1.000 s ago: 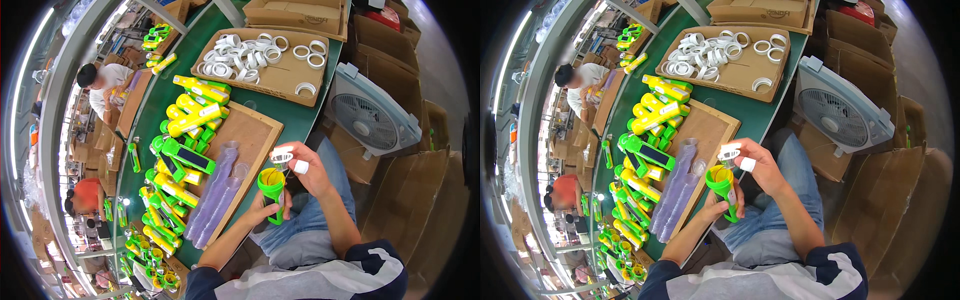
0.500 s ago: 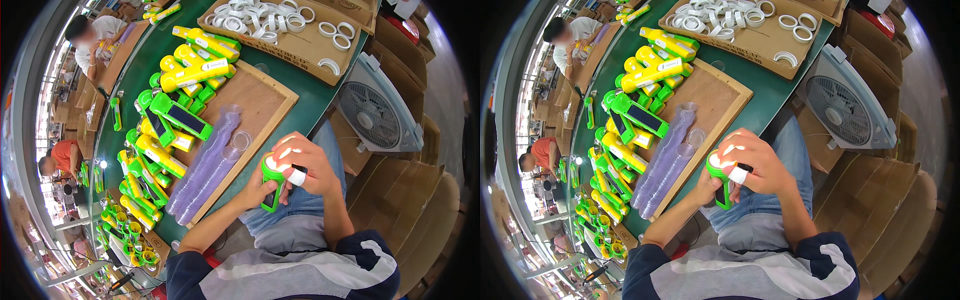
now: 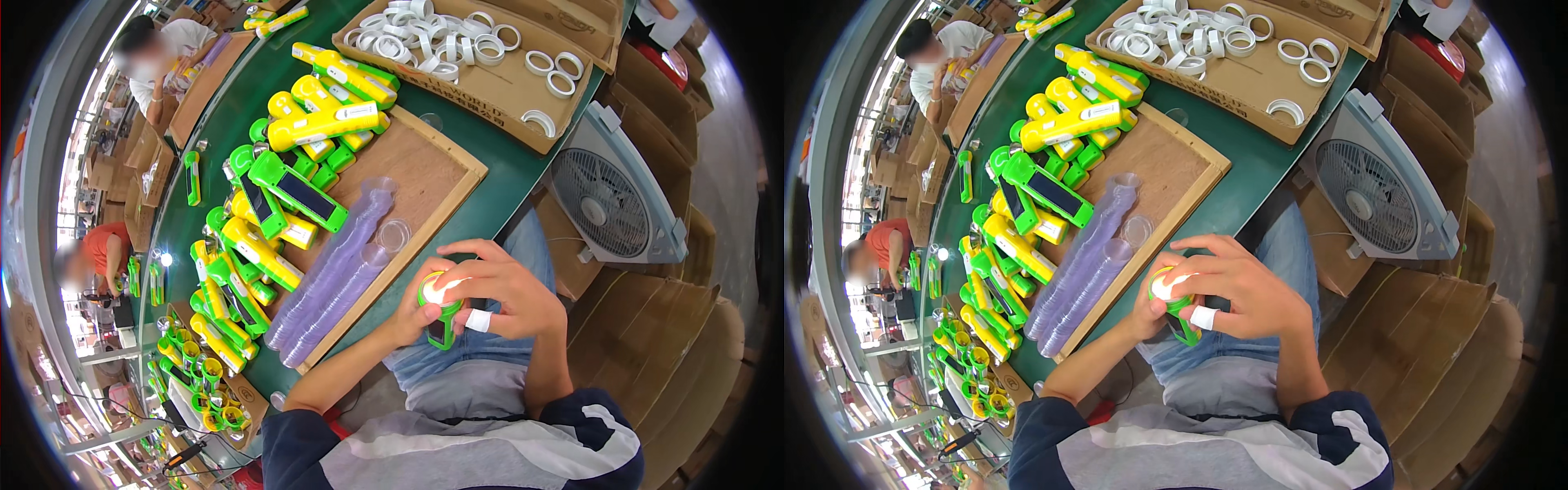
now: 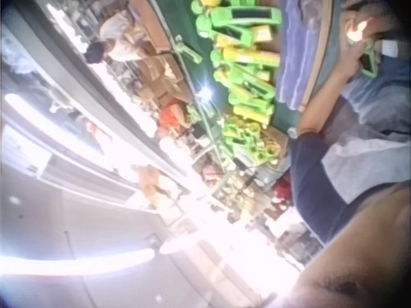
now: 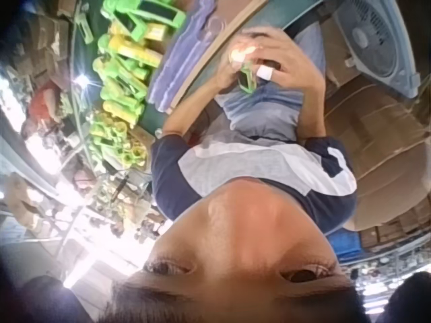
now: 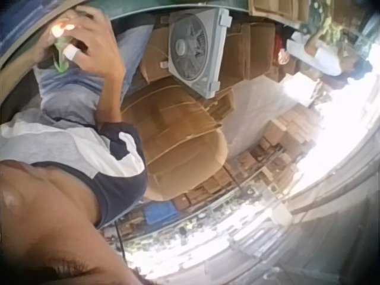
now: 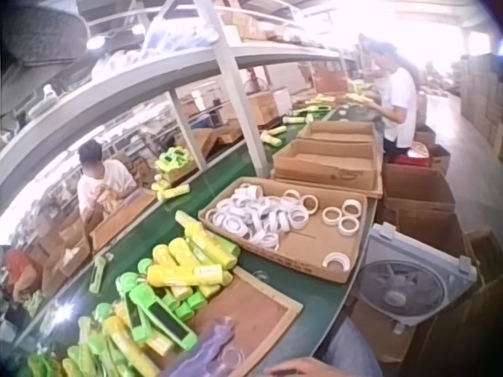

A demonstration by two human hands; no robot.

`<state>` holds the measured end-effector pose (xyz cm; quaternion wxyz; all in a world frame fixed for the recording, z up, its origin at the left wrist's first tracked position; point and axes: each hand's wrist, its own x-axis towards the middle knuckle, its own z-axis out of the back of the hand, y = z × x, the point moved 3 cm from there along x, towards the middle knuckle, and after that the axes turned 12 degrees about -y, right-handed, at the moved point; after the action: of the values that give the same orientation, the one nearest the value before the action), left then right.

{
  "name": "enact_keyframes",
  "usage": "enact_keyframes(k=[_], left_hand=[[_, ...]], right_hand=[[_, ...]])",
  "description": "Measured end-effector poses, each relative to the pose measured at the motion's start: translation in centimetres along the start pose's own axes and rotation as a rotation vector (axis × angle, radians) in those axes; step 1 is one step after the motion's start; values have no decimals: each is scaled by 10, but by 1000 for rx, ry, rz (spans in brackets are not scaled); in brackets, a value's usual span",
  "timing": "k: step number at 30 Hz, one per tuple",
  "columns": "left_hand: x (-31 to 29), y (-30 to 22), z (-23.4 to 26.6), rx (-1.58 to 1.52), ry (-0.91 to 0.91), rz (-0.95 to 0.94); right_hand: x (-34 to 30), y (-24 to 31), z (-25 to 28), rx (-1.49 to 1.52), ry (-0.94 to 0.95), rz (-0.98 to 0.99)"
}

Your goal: Assembling components of solar-powered flashlights on an assembly line.

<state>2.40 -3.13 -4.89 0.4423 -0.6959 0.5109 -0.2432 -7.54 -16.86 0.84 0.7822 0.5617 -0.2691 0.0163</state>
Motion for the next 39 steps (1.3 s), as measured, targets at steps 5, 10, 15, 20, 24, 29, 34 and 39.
enact_keyframes(k=[5,10,15,20,24,29,34,39], left_hand=[[2,-3,-1,-7,-14,0],[-1,-2,8,-45,-33,23],[0,-8,-1,261,228,9],[0,-17,-8,287,259,-19],[2,-9,-3,-124,167,150],[7,-5,6,-316,81,167],[10,-7,7,-301,-35,196],[2,-10,2,-56,28,146]], right_hand=[[2,-1,-1,-22,14,-9],[8,8,-3,-201,31,2],[34,-18,5,30,-238,-62],[94,-42,-31,-378,-238,-36],[104,-77,-45,-569,-24,52],[103,-75,-42,-448,-154,117],[69,-51,-11,548,-409,-379],[15,-18,-5,222,-142,-724]])
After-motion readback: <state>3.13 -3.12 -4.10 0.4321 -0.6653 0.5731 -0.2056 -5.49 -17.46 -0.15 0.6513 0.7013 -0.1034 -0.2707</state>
